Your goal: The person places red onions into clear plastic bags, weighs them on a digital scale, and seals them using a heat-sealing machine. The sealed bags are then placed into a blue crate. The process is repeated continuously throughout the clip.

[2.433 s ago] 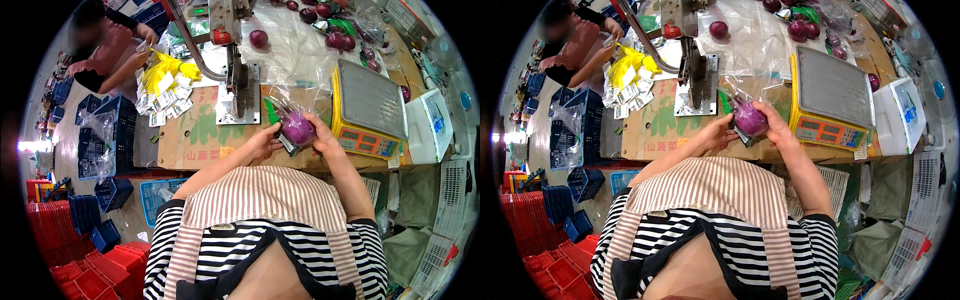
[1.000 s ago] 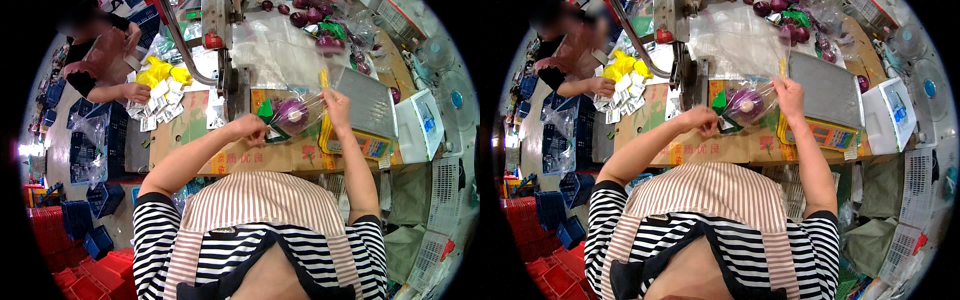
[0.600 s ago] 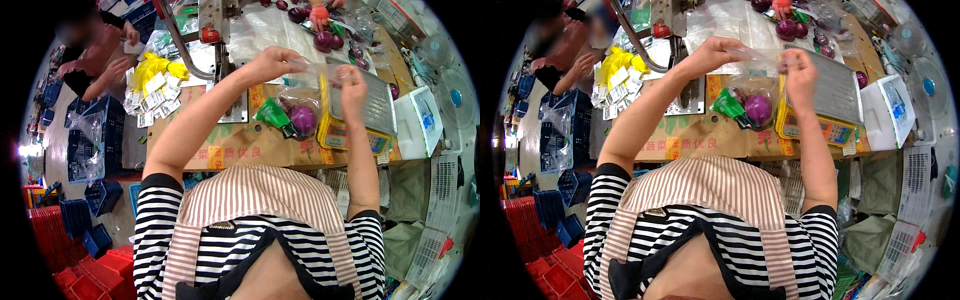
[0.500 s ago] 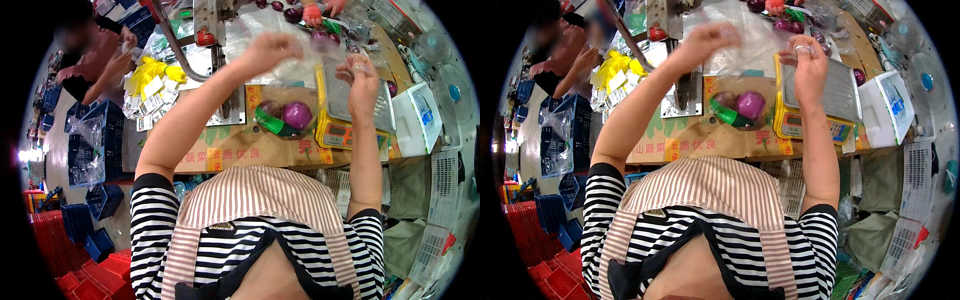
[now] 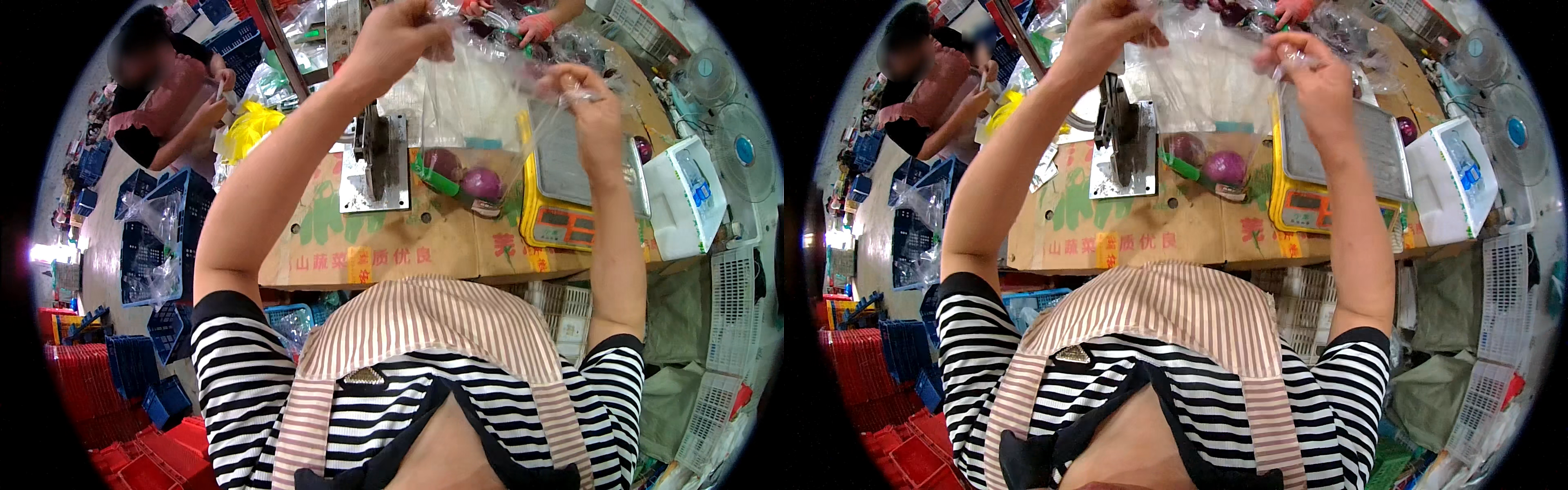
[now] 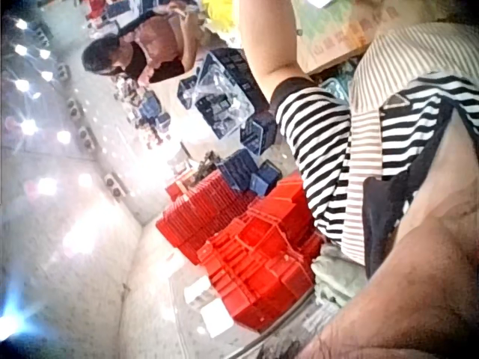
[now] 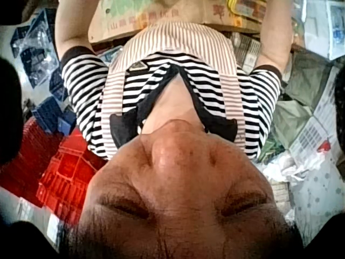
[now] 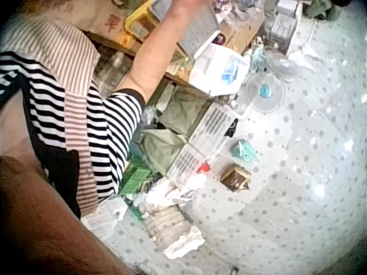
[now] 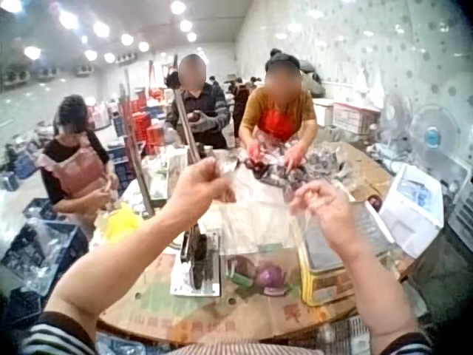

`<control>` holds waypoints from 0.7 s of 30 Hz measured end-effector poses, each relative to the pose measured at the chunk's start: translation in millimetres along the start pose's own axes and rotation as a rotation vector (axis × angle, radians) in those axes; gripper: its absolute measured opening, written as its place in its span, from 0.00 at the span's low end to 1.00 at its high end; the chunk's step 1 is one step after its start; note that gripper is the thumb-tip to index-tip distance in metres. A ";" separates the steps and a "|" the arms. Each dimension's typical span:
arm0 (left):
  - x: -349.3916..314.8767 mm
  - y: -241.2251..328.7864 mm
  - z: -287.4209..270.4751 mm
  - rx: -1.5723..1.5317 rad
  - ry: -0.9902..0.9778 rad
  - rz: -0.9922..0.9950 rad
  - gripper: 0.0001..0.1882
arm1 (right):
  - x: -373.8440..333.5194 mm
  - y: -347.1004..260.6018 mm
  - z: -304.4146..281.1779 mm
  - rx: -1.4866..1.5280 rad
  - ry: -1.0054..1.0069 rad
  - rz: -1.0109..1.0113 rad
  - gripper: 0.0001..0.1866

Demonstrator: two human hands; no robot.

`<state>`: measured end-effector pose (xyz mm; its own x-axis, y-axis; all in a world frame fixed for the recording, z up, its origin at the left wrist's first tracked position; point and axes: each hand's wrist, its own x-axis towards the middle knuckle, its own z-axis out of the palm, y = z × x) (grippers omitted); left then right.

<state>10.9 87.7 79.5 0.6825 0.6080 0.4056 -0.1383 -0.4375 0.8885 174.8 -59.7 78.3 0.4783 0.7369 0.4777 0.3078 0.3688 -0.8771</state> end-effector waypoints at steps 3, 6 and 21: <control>18.3 -26.5 -35.1 -0.243 -0.052 0.131 0.04 | -7.6 25.5 -14.5 0.268 -0.093 0.075 0.14; 8.5 -19.8 -34.0 -0.053 -0.074 0.125 0.04 | -43.5 59.1 -25.5 0.413 -0.179 0.146 0.34; -65.8 -146.0 13.7 0.288 -0.281 -0.155 0.57 | -45.0 153.9 54.0 0.216 -0.149 0.221 0.13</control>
<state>-4.0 102.6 -79.8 0.8538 0.4946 0.1626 0.1598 -0.5463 0.8222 156.2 -5.5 -80.9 0.3839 0.8811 0.2762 0.0209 0.2907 -0.9566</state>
